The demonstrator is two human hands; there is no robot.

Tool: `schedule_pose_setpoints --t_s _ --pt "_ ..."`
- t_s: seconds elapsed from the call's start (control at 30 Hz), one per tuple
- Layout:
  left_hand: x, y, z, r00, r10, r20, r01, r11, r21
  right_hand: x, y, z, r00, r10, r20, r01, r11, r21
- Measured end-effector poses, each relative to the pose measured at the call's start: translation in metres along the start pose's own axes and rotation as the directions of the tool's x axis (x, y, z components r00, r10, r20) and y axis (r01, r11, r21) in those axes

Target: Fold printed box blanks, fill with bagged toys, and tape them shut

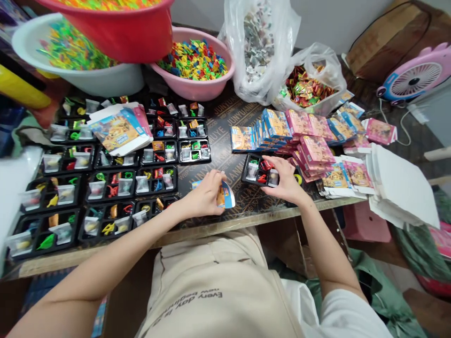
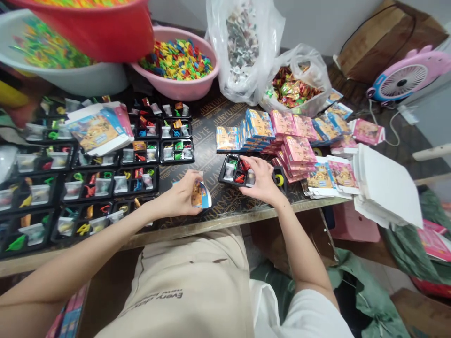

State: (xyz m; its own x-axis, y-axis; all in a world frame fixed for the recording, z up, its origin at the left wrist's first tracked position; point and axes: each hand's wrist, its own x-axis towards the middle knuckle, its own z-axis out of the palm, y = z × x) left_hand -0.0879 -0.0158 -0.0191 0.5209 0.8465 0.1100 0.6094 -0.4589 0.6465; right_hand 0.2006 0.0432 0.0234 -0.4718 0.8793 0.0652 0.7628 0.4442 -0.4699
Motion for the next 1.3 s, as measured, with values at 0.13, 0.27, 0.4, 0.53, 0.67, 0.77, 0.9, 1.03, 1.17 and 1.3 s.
schedule_pose_setpoints --t_s 0.13,0.27,0.4,0.53,0.67,0.77,0.9,1.03,1.17,1.3 --pt "0.003 0.001 0.01 0.993 0.059 -0.098 -0.07 0.991 -0.116 -0.021 -0.009 0.012 0.999 -0.035 -0.018 0.035 0.999 0.001" --pt "0.004 -0.001 0.024 0.986 0.056 -0.155 -0.078 0.987 -0.143 -0.037 -0.02 0.027 0.997 -0.072 -0.003 0.072 0.997 0.011" --pt "0.003 -0.004 0.034 0.995 -0.009 -0.103 0.001 0.997 -0.083 -0.046 -0.023 0.036 0.994 -0.096 0.049 0.097 0.995 -0.012" --pt "0.003 -0.001 0.04 1.0 0.026 0.011 -0.026 0.999 0.03 -0.046 -0.022 0.039 0.981 -0.127 0.146 0.129 0.992 -0.01" --pt "0.005 0.005 0.044 0.986 0.121 0.111 -0.133 0.986 0.103 -0.044 -0.019 0.042 0.955 -0.172 0.241 0.165 0.985 0.049" --pt "0.007 0.006 0.043 0.995 0.076 0.06 -0.084 0.987 0.135 -0.045 -0.011 0.05 0.978 -0.112 0.179 0.076 0.978 0.195" --pt "0.009 0.01 0.043 1.0 -0.021 -0.016 0.024 0.982 0.186 -0.047 -0.002 0.074 0.955 0.287 -0.068 -0.195 0.786 0.587" --pt "0.013 0.02 0.048 0.997 -0.059 -0.046 0.068 0.971 0.23 -0.045 -0.01 0.097 0.808 0.551 -0.209 -0.242 0.634 0.734" --pt "0.018 0.03 0.053 0.995 -0.082 -0.064 0.096 0.959 0.266 -0.042 -0.025 0.103 0.808 0.551 -0.209 -0.207 0.597 0.775" --pt "0.022 0.032 0.051 0.994 -0.085 -0.074 0.097 0.977 0.189 -0.042 -0.027 0.101 0.921 0.389 -0.034 -0.186 0.514 0.838"
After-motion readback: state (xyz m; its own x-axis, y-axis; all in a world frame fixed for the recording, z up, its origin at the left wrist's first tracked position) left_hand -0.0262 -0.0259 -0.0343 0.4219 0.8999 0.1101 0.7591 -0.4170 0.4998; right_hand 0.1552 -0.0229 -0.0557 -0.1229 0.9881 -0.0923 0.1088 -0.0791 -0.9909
